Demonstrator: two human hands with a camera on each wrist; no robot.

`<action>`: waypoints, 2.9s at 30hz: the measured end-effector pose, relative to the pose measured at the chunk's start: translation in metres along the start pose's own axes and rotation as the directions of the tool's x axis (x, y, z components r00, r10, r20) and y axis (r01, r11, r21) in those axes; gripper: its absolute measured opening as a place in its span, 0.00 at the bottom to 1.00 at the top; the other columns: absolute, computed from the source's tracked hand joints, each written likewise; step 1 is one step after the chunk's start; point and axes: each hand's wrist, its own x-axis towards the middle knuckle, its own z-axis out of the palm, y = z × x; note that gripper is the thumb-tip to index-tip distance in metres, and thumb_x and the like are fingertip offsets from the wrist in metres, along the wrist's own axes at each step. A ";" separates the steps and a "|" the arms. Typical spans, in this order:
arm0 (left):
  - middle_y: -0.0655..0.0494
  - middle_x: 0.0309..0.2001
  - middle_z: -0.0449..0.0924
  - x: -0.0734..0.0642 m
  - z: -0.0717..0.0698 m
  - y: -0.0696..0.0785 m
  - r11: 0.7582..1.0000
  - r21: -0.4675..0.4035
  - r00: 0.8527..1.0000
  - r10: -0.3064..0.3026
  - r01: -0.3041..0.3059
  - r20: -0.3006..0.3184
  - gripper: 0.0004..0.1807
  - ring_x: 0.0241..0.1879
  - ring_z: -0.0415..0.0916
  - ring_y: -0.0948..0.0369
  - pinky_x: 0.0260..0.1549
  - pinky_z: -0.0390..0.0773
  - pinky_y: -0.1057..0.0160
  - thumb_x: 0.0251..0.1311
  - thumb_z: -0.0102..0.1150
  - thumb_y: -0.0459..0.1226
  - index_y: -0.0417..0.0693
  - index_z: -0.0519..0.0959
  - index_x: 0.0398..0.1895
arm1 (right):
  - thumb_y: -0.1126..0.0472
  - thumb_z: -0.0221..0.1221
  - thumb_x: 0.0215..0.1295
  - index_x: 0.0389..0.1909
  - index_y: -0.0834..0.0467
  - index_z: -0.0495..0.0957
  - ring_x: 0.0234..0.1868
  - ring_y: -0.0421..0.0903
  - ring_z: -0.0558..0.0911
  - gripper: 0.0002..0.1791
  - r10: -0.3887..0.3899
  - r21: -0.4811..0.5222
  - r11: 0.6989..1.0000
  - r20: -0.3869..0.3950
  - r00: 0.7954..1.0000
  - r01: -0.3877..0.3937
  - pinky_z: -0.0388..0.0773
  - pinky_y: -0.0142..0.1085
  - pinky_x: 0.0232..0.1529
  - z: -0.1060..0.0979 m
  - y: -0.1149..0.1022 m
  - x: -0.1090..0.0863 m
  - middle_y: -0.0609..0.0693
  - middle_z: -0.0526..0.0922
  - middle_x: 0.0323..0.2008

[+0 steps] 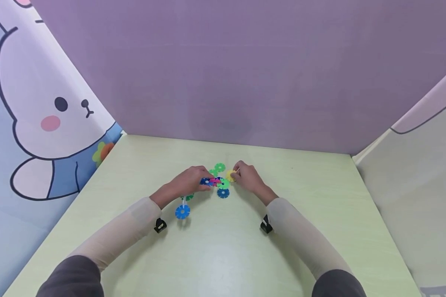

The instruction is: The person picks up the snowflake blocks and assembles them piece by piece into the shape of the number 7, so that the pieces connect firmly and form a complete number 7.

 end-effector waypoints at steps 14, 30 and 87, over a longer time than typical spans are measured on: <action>0.51 0.56 0.83 0.000 0.000 -0.005 1.000 -0.011 0.999 0.028 -0.028 -0.022 0.24 0.53 0.80 0.56 0.58 0.81 0.56 0.62 0.70 0.46 0.51 0.83 0.61 | 0.59 0.62 0.72 0.52 0.59 0.80 0.28 0.41 0.78 0.12 -0.141 -0.032 0.990 -0.084 0.986 0.139 0.77 0.33 0.30 -0.004 0.001 -0.023 0.50 0.86 0.30; 0.51 0.55 0.84 0.002 -0.003 -0.006 1.000 -0.009 0.999 0.003 -0.003 -0.034 0.23 0.53 0.81 0.56 0.57 0.82 0.58 0.63 0.70 0.46 0.52 0.83 0.61 | 0.61 0.65 0.69 0.45 0.56 0.81 0.26 0.39 0.75 0.07 -0.268 -0.080 0.962 -0.064 0.961 0.263 0.74 0.28 0.27 -0.007 0.005 -0.032 0.48 0.85 0.28; 0.49 0.53 0.84 0.005 -0.012 -0.011 1.000 0.024 0.998 -0.013 0.015 -0.069 0.22 0.52 0.82 0.54 0.56 0.83 0.57 0.64 0.68 0.46 0.51 0.83 0.60 | 0.57 0.64 0.71 0.53 0.60 0.79 0.36 0.43 0.83 0.15 -0.197 -0.053 0.980 -0.092 0.976 0.193 0.82 0.34 0.37 -0.013 -0.012 -0.024 0.52 0.88 0.40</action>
